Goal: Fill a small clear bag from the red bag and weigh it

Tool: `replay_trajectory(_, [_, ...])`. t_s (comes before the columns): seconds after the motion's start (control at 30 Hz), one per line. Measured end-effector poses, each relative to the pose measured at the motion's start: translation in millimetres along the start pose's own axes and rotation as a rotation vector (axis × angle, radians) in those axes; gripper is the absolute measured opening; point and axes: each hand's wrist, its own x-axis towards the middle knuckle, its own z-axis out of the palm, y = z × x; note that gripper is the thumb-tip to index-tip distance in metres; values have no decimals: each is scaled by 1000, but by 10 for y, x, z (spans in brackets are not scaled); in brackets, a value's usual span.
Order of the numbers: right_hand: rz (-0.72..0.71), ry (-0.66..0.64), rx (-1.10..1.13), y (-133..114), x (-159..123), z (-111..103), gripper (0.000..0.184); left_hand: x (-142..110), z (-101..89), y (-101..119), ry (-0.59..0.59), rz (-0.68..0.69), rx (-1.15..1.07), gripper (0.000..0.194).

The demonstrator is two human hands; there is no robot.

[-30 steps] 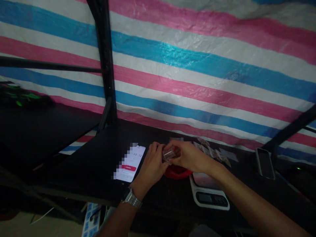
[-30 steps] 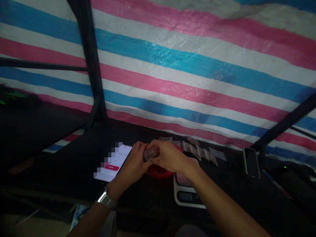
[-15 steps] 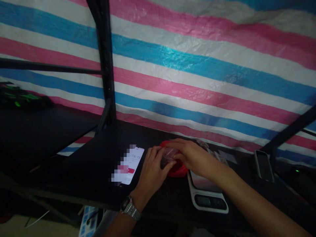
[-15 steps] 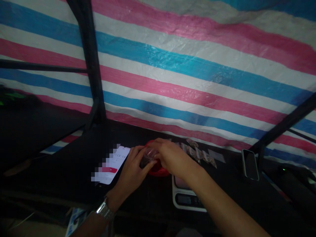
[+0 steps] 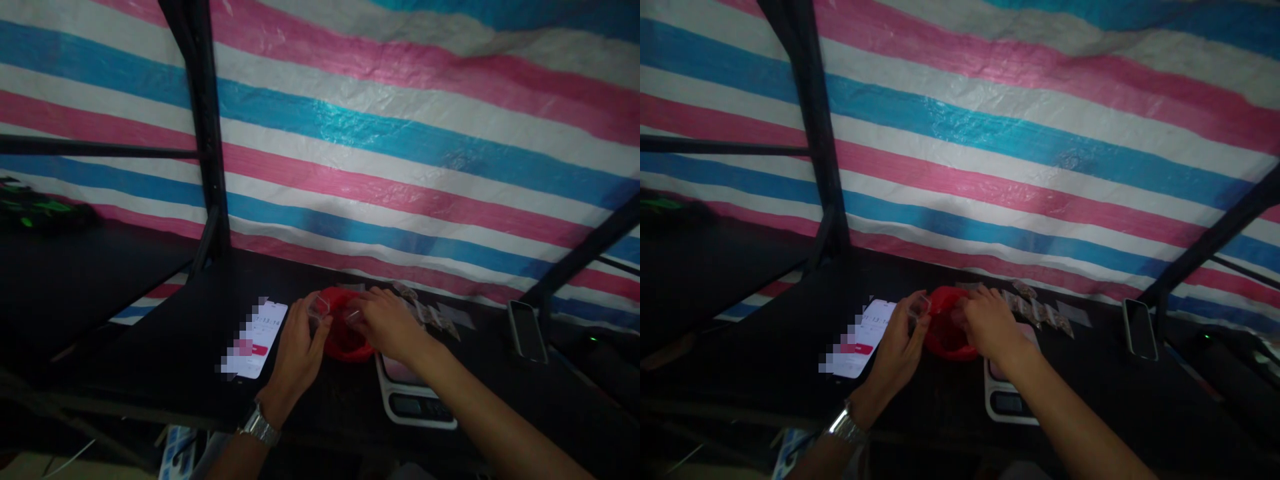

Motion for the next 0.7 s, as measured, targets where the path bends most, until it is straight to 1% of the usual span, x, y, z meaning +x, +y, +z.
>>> replay_trajectory(0.07, [-29, -22, 54, 6, 1, 27, 41, 3, -9, 39, 26, 17, -5, 45])
replay_trajectory(0.1, [-32, 2, 104, 9, -16, 15, 45, 0, -6, 62, 39, 36, -4, 46])
replay_trajectory(0.17, [-11, 129, 250, 12, -98, -47, 46, -17, 20, 108, 35, 89, -10, 47])
replay_trajectory(0.23, [18, 273, 468, 8, -244, -116, 40, -57, 73, 157, -14, 141, -44, 48])
replay_trajectory(0.27, [26, 311, 595, 5, -333, -134, 37, -85, 107, 186, -44, 155, -79, 50])
replay_trajectory(0.33, [52, 309, 827, -1, -517, -117, 35, -157, 178, 260, -100, 149, -185, 52])
replay_trajectory(0.4, [115, 297, 986, 4, -668, -34, 36, -237, 235, 356, -173, 124, -307, 52])
replay_trajectory(0.47, [177, 299, 1124, 22, -764, 71, 35, -310, 273, 459, -276, 112, -392, 51])
replay_trajectory(0.53, [211, 267, 1266, 49, -817, 146, 33, -362, 307, 548, -365, 115, -420, 52])
replay_trajectory(0.6, [245, 239, 1377, 82, -857, 166, 30, -386, 355, 606, -395, 96, -424, 52])
replay_trajectory(0.63, [274, 245, 1417, 105, -880, 160, 31, -387, 387, 624, -386, 74, -422, 51])
replay_trajectory(0.7, [368, 296, 1465, 179, -933, 142, 34, -372, 459, 643, -347, 23, -412, 47])
